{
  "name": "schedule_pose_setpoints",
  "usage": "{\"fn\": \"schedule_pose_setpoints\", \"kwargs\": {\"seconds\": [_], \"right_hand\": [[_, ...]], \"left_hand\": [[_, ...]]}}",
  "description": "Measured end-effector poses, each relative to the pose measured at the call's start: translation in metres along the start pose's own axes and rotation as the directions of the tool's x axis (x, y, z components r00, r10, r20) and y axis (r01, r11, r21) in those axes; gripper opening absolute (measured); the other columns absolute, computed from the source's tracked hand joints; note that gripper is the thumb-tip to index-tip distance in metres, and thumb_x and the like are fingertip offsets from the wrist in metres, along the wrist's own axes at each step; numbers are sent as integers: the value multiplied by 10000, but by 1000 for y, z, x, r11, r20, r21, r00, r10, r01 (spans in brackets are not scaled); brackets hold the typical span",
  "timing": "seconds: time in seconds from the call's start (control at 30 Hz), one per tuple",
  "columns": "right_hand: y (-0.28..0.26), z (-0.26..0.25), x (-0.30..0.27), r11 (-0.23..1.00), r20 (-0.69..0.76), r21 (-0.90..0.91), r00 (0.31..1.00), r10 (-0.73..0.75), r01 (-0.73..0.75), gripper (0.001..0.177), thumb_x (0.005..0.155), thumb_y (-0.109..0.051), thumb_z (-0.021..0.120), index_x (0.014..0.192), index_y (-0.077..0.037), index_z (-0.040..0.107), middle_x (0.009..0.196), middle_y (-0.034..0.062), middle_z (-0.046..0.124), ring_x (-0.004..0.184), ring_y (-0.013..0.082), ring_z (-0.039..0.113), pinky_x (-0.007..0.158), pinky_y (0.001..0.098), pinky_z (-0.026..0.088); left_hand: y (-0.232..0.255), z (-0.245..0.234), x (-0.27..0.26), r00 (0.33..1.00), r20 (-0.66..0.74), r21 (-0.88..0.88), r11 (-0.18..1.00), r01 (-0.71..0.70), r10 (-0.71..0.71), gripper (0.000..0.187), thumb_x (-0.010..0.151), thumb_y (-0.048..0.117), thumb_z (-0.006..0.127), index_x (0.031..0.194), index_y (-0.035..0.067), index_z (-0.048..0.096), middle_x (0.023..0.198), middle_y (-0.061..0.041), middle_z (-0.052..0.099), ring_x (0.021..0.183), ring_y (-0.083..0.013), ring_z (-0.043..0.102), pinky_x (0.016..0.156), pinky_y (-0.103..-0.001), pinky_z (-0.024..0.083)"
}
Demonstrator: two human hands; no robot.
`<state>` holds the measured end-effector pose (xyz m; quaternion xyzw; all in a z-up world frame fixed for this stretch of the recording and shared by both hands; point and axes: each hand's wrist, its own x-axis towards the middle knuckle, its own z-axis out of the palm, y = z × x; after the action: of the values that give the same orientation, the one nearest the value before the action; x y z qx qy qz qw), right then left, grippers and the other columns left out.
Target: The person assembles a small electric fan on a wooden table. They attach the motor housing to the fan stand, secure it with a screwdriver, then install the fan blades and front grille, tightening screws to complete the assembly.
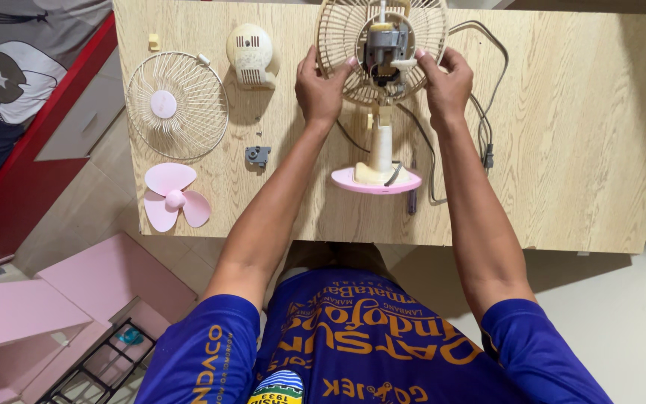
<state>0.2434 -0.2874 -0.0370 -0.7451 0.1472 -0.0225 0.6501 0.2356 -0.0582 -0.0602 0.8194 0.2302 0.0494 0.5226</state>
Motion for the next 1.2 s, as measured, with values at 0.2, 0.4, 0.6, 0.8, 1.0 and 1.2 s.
{"fn": "schedule_pose_setpoints", "kwargs": {"seconds": [0.2, 0.4, 0.6, 0.8, 1.0, 1.2], "right_hand": [[-19, -2, 7, 973, 6, 78, 976, -216, 215, 437, 971, -236, 817, 1271, 48, 672, 1078, 122, 703, 944, 174, 701, 773, 296, 635], [-32, -9, 2, 914, -39, 73, 916, -398, 400, 580, 1023, -187, 840, 1477, 41, 561, 1335, 152, 624, 1128, 216, 662, 956, 344, 648], [-46, -18, -18, 882, -6, 135, 890, -456, 452, 718, 1061, -272, 834, 1577, 16, 427, 1453, 141, 501, 1325, 266, 623, 1075, 396, 617], [-52, -23, -45, 862, 13, 132, 868, -496, 490, 816, 1048, -363, 837, 1612, -1, 372, 1510, 140, 455, 1412, 282, 590, 1086, 403, 597], [-50, -28, -81, 875, 14, 207, 893, -450, 437, 877, 994, -398, 842, 1577, 25, 341, 1519, 189, 496, 1371, 301, 628, 1119, 449, 582], [-46, -39, -120, 881, 44, 179, 891, -451, 437, 877, 999, -352, 835, 1605, -11, 299, 1528, 193, 543, 1413, 310, 627, 1157, 460, 555]], "left_hand": [[26, -5, 8, 975, -48, -207, 953, -222, 217, 926, 804, 398, 861, 1472, -89, 445, 1325, -210, 628, 1066, -223, 737, 904, -345, 654], [44, -16, 4, 930, -49, -412, 841, -350, 363, 822, 866, 204, 862, 1516, -36, 419, 1397, -149, 573, 1184, -212, 688, 935, -338, 628], [53, -32, -7, 866, -33, -544, 718, -434, 499, 810, 913, 99, 884, 1553, -13, 400, 1443, -128, 528, 1294, -229, 625, 1084, -371, 634], [48, -47, -28, 829, -22, -375, 764, -525, 559, 874, 942, 185, 879, 1607, 79, 322, 1512, -129, 526, 1398, -259, 602, 1099, -378, 579], [36, -67, -57, 823, 24, -274, 796, -540, 567, 974, 902, 259, 906, 1620, 95, 268, 1539, -164, 458, 1404, -304, 571, 1076, -395, 569], [28, -88, -91, 776, 50, -211, 766, -607, 628, 1010, 898, 278, 908, 1639, 126, 240, 1522, -141, 458, 1412, -297, 567, 1088, -397, 565]]}}
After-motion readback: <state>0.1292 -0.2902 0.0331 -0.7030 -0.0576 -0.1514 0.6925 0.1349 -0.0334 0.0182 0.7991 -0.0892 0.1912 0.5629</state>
